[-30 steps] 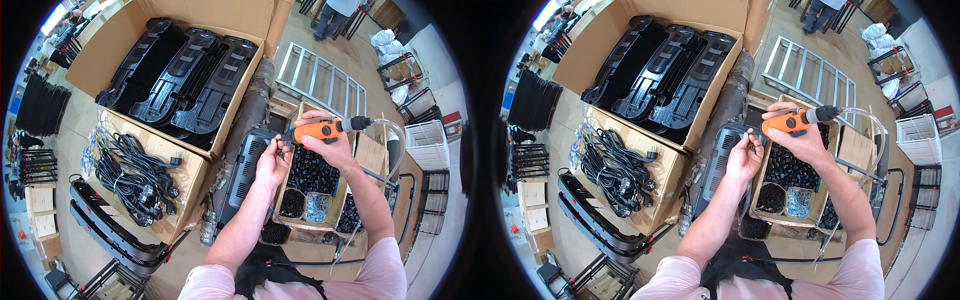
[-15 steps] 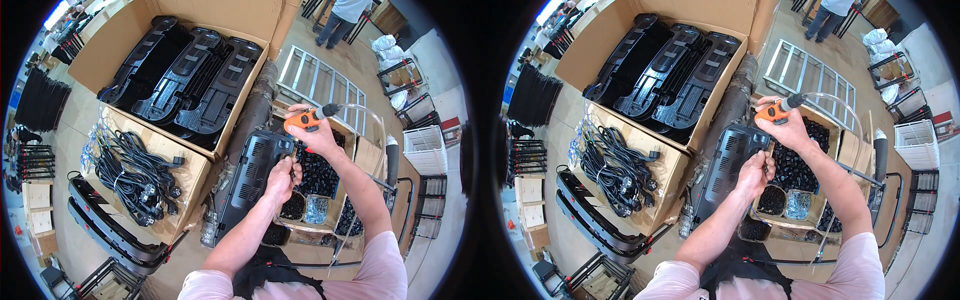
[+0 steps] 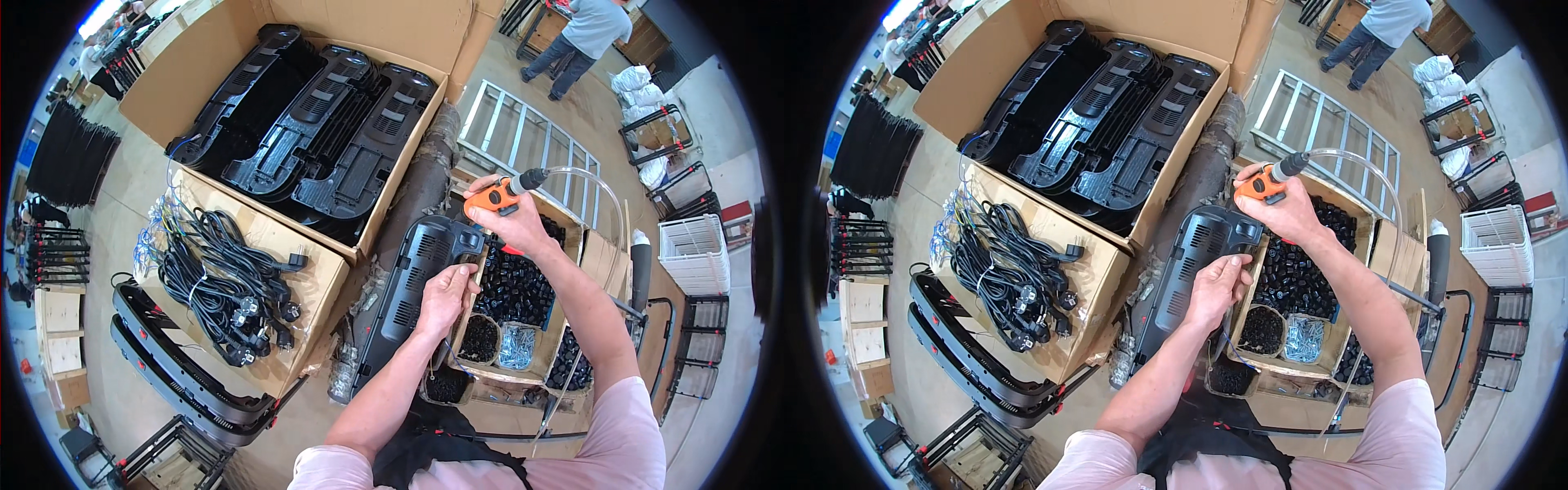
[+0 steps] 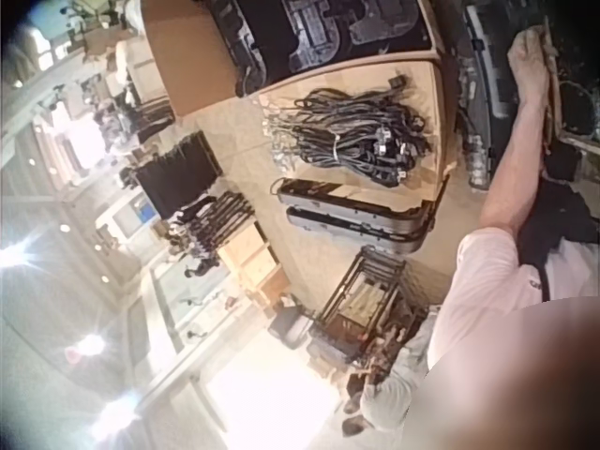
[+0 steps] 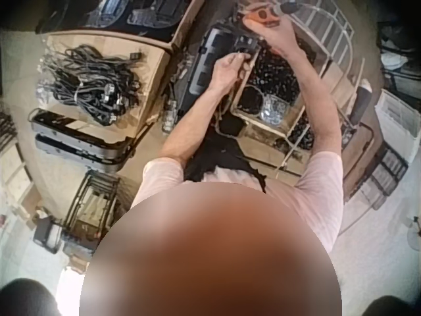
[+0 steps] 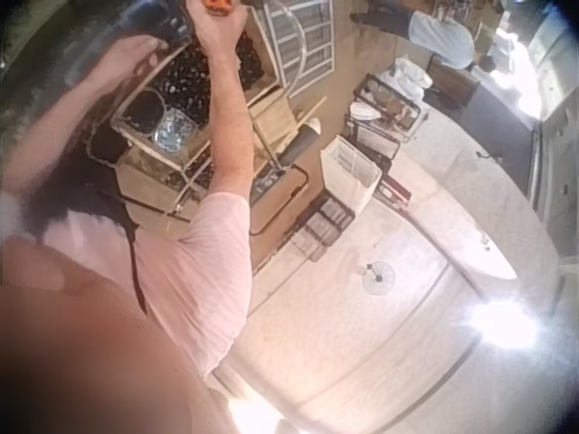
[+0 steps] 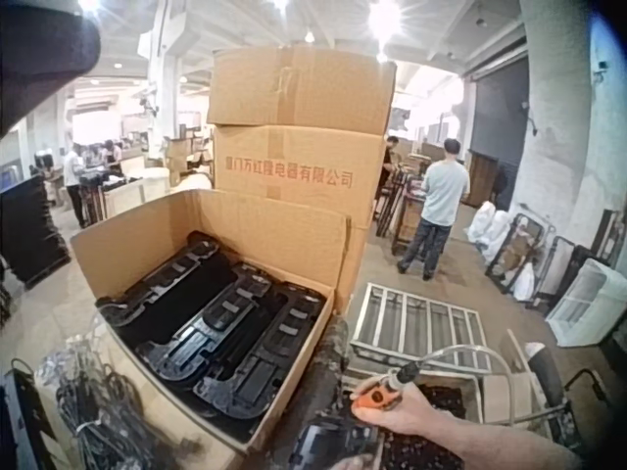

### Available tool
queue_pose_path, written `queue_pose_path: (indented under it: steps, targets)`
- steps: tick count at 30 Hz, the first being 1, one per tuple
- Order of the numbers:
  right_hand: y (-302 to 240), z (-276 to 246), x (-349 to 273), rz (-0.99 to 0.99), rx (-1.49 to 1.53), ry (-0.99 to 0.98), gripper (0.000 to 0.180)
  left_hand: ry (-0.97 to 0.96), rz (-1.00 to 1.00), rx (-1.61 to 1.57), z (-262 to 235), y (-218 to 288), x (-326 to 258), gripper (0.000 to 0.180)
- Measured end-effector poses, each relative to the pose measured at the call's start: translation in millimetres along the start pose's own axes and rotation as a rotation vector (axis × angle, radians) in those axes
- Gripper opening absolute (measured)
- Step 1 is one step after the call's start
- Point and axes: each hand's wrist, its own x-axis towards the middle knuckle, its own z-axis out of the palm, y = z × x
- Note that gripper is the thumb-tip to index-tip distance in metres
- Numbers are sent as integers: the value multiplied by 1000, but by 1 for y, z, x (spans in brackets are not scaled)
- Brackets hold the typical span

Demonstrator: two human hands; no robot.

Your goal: Assembling lawn mower handle components by attaching plastic covers and securing them with an electric screwdriver.

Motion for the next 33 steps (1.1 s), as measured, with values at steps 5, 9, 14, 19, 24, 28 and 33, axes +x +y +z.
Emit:
queue_pose_path:
  steps: [5,9,14,19,24,28,33]
  targets:
    - [0,4,1,-13,0,-8,37,115,20,-42,-11,1,-3,27]
    - [0,4,-1,-6,-11,-12,36,139,-6,-174,-10,8,-4,23]
    - [4,7,-1,-33,-3,-6,38,179,-30,-406,-11,10,0,23]
    - [-4,14,-10,-12,6,76,46,171,-70,-590,-17,10,4,29]
    - [-46,14,-39,-63,219,3,47,227,-60,-862,-15,18,16,26]
    - [-61,26,-47,-37,182,-73,52,205,-9,-1040,-29,16,24,24]
    - [-61,31,-50,-23,159,-75,53,87,-77,-1082,-37,13,29,23]
